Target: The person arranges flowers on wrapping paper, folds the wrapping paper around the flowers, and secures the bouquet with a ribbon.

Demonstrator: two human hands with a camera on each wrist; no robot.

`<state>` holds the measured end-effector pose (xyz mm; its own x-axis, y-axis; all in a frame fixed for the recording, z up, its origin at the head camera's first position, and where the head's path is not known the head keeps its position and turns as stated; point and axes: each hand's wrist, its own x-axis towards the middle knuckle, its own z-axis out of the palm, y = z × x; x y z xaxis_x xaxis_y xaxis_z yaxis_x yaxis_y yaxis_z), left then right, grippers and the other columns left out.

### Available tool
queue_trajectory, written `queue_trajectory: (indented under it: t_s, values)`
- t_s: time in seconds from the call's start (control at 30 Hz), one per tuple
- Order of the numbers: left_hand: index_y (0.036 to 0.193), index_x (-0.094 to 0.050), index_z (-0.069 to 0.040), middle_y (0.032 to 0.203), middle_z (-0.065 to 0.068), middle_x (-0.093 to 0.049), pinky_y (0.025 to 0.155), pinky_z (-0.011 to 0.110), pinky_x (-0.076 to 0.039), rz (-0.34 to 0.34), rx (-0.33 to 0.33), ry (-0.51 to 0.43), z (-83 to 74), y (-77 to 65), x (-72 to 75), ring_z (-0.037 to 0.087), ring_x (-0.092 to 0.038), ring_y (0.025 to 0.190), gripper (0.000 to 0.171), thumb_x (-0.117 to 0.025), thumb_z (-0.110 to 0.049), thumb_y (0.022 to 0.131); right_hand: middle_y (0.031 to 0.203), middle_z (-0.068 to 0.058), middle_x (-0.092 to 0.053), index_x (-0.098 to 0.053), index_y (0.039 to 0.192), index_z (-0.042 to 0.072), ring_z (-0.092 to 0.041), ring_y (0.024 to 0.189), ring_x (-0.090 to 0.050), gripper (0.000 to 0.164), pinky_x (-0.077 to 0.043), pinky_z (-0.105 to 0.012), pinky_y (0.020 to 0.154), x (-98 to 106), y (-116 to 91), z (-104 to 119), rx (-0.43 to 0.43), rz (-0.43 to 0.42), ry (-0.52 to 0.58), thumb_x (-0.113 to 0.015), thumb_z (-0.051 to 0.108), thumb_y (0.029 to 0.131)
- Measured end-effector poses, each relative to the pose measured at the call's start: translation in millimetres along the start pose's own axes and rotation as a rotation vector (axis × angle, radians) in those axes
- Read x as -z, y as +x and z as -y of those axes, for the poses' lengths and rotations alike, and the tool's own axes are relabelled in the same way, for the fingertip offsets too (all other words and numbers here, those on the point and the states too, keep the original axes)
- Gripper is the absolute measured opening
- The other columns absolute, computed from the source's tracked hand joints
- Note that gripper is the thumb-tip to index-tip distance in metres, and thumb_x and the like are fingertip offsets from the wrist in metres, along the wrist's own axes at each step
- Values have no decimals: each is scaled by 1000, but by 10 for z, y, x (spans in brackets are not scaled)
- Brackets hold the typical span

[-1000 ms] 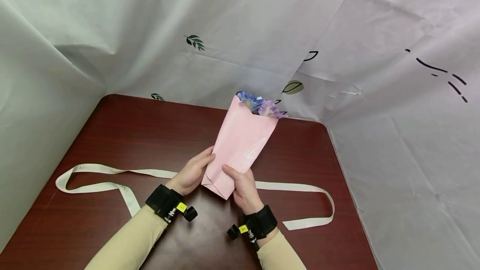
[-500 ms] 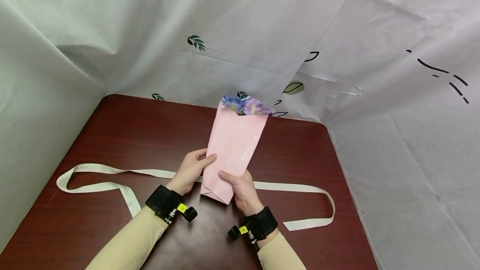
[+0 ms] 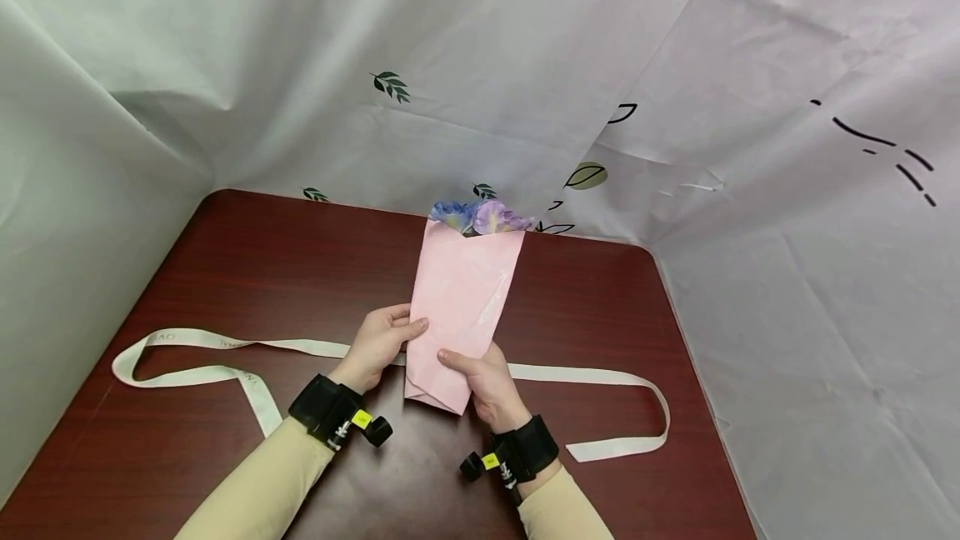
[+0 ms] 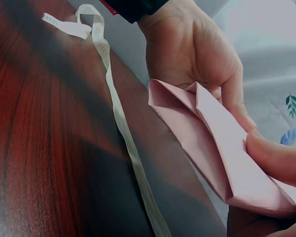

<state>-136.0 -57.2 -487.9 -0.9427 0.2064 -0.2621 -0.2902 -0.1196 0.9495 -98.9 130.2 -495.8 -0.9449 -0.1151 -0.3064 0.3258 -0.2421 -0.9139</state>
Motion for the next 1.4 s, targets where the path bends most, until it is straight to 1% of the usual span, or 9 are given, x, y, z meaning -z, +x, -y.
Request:
queue_trajectory:
  t_s: [0.2,0.47,0.6,0.73,0.9,1.07,1.2,1.3,1.4]
  values:
    - [134,-59,6,108,11,-74,74,26,-58,6,44,-39,18,-9,-9,10,-71,88,41,-61,-18,102,117,-11,-68,-57,129,1,-22,100,-71,51,-58,-33,80,57,0,-36,-13,-21,-36,-80,5,84]
    - [129,-59,8,98,6,-73,72,29,-59,17,55,-61,62,-16,-50,12,-71,83,33,-58,-14,104,113,-10,-69,-58,128,1,-21,96,-72,52,-59,-32,77,127,8,-58,-35,-22,-50,-82,6,83]
    - [128,-60,6,104,11,-74,72,28,-59,5,59,-12,87,4,-44,12,-71,84,35,-62,-17,102,113,-9,-70,-58,128,1,-21,96,-72,52,-59,-32,77,138,13,-65,-36,-30,-61,-83,7,83]
    - [130,-60,6,110,16,-73,74,30,-59,-26,55,60,113,-7,-34,15,-71,86,40,-67,-17,99,112,-10,-70,-58,128,0,-22,95,-72,52,-59,-33,77,183,26,-92,-41,-39,-76,-83,7,83]
    - [130,-61,8,102,16,-72,70,30,-59,-62,45,118,169,-32,-36,16,-69,79,41,-71,-8,93,112,-10,-70,-58,128,0,-22,95,-72,53,-59,-32,77,238,43,-132,-64,-51,-116,-83,9,82]
    - [131,-59,11,99,16,-72,65,27,-58,-99,35,154,262,-34,-54,13,-68,73,43,-71,-4,92,116,-10,-68,-58,129,1,-20,97,-70,56,-57,-31,79,268,68,-197,-65,-75,-188,-85,11,81]
    - [134,-58,9,95,14,-72,62,26,-58,-126,42,176,329,-27,-67,13,-67,68,47,-71,-3,91,122,-11,-65,-57,132,3,-20,100,-67,61,-55,-30,81,278,74,-236,-57,-95,-242,-86,11,80]
    - [138,-55,7,89,11,-72,60,26,-56,-134,27,199,356,-20,-81,13,-65,62,53,-73,-1,89,124,-12,-64,-56,134,4,-22,102,-67,63,-54,-31,82,286,66,-247,-46,-101,-271,-86,12,80]
    - [142,-52,4,84,9,-72,58,26,-54,-147,3,252,356,-30,-94,14,-64,58,60,-74,-1,87,126,-13,-63,-54,137,5,-23,105,-66,66,-53,-32,85,297,58,-249,-21,-103,-298,-85,12,80]
